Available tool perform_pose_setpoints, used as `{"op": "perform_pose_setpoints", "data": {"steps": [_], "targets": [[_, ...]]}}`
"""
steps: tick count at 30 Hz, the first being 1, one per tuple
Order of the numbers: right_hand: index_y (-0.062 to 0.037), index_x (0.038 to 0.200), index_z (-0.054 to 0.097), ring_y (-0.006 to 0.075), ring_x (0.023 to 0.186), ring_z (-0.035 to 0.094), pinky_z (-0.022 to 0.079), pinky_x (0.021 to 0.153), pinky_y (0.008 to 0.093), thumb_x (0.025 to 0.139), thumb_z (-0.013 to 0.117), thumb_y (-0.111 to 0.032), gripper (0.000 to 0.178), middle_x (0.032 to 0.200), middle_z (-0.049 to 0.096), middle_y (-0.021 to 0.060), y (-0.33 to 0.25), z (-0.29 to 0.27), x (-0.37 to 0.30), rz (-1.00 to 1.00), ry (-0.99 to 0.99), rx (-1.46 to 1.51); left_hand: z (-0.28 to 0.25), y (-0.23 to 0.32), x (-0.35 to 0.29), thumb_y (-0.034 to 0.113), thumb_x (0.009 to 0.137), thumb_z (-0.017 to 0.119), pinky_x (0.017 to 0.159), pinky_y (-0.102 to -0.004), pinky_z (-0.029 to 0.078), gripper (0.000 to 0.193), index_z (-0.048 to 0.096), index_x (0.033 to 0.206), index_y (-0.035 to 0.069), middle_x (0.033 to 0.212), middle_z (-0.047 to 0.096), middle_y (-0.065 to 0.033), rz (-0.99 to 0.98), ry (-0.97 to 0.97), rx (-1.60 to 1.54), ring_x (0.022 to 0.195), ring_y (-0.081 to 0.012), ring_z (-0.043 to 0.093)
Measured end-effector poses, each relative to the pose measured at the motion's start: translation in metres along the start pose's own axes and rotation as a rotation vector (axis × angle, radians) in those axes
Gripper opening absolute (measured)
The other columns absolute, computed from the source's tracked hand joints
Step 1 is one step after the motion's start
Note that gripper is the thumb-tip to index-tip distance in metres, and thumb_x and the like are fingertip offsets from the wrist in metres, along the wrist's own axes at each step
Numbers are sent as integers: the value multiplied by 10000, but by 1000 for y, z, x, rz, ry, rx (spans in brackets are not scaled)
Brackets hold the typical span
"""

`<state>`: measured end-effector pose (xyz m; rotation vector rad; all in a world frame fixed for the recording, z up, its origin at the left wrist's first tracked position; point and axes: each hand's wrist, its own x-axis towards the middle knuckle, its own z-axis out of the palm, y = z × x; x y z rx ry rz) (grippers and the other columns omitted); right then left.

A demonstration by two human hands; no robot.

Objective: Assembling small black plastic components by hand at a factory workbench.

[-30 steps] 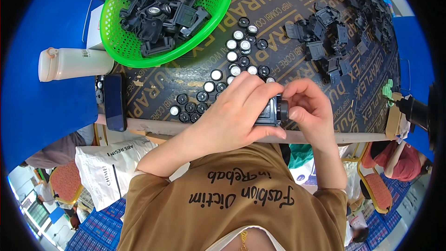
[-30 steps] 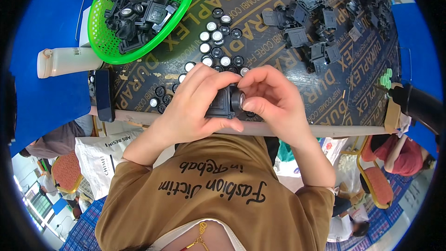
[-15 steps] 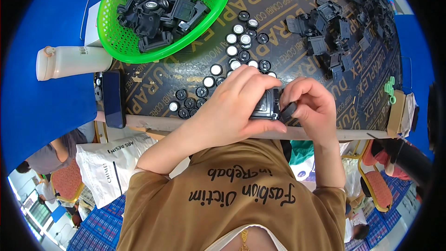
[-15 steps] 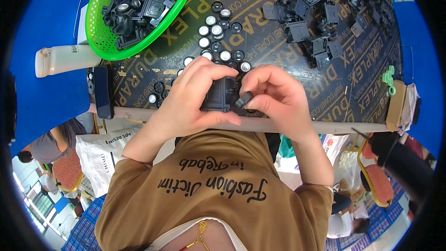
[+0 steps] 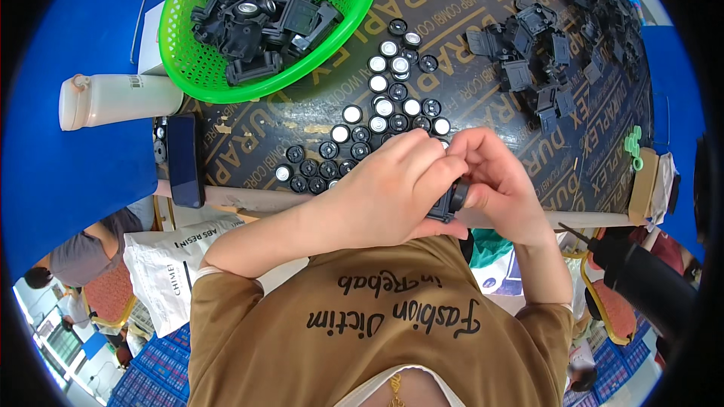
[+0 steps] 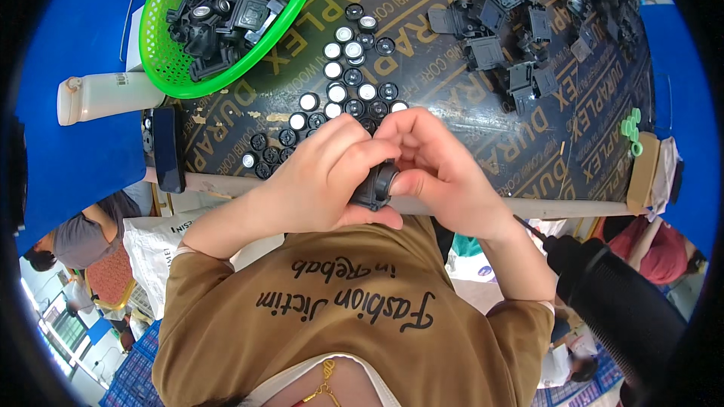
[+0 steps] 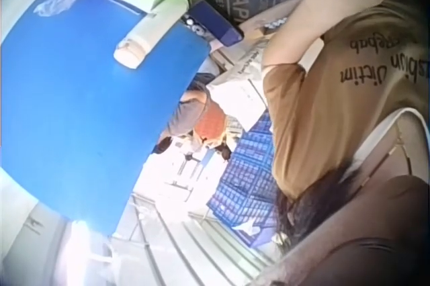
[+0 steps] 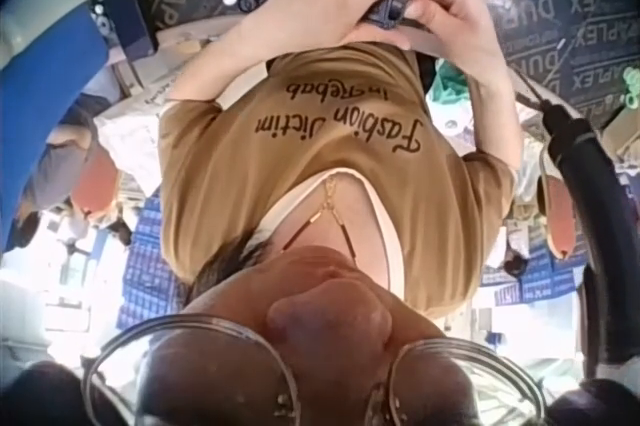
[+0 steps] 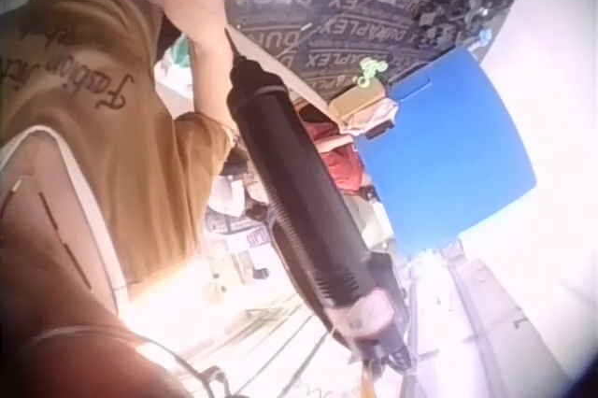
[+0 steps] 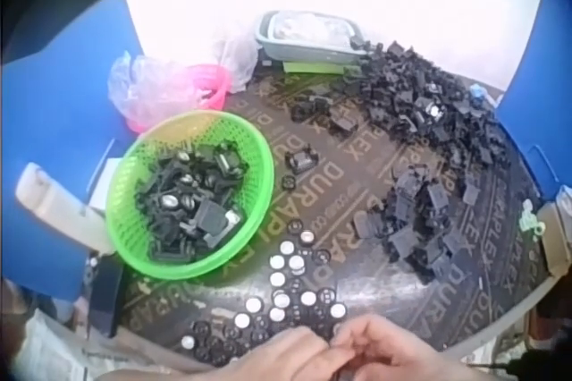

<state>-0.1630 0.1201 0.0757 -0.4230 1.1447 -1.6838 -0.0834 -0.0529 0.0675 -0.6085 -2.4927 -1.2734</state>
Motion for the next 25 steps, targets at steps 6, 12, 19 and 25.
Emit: {"op": "perform_pose_setpoints", "data": {"steps": [6,12,19,25], "targets": [[-37,1069,426,93,929,509,432,818,248,773,539,70,334,984,505,20,6,2,11,115,8,-108,-2,-9,-15,415,645,743,647,-376,409,630,479,1057,18,823,475,-127,-43,-81,16,718,-299,474],[-18,915,592,290,883,558,454,794,333,705,493,91,256,956,592,105,-8,-49,112,-605,230,-1285,-14,-12,-23,348,879,512,718,-315,402,472,435,1246,59,881,507,-104,-329,15,-298,739,-245,486],[-26,987,601,313,930,523,438,836,361,702,516,44,306,995,569,129,-20,-66,164,-559,-23,-1655,-4,-17,-15,421,966,279,667,-303,377,401,446,1105,84,859,477,-104,-608,431,-1661,681,-189,466],[-101,1119,569,260,988,564,445,836,371,885,550,-180,248,1150,564,119,-15,-72,105,-191,214,-557,-1,-25,3,405,939,397,700,-320,357,368,467,1141,105,867,475,-117,-786,578,-2102,720,-198,445]]}}
